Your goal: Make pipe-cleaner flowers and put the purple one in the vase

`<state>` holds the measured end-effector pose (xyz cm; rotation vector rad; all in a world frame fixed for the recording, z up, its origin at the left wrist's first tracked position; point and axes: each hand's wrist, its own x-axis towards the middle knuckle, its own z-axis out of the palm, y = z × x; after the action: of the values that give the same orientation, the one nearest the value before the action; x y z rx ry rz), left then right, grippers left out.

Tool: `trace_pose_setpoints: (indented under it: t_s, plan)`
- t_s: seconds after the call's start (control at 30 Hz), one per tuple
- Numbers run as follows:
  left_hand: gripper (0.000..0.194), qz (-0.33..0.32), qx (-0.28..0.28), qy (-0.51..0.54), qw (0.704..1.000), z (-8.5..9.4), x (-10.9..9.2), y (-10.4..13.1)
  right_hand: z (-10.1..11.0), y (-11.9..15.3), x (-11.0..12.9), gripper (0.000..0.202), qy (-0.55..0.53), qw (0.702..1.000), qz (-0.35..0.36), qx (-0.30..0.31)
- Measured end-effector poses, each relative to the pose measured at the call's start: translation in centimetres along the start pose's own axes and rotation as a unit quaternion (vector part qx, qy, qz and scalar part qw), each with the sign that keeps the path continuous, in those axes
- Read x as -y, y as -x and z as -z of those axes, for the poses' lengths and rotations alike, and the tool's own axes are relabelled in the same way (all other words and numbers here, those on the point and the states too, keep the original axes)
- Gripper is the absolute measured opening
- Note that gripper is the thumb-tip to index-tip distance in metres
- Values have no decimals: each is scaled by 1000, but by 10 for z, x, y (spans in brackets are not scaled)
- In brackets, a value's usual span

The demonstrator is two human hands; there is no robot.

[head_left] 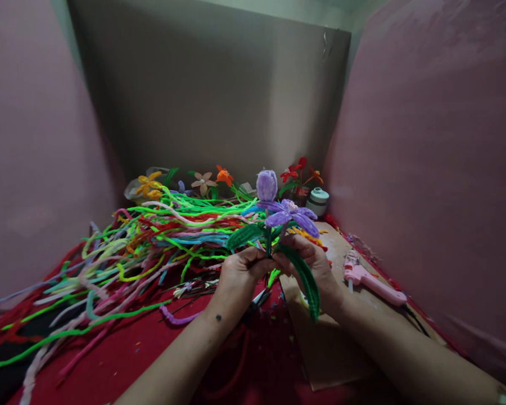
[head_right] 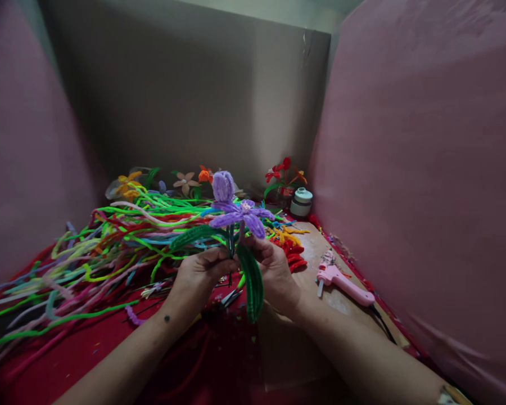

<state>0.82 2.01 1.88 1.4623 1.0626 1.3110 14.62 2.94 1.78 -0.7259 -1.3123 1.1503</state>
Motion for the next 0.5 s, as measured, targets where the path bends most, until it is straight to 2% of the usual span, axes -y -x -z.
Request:
trace_pose_setpoints:
  t_s: [0.2, 0.3, 0.5]
  plan:
    - [14, -7, 3, 32, 999, -1, 0, 1, 3, -3, 3, 18, 48, 999, 4, 5]
    - [15, -1, -5, 30, 1000, 0, 0, 2, 4, -3, 6, 12, 79, 996, 16, 34]
    - [14, -12, 7, 51, 999, -2, -5, 3, 1, -2, 3, 14, 23, 1000, 11, 17]
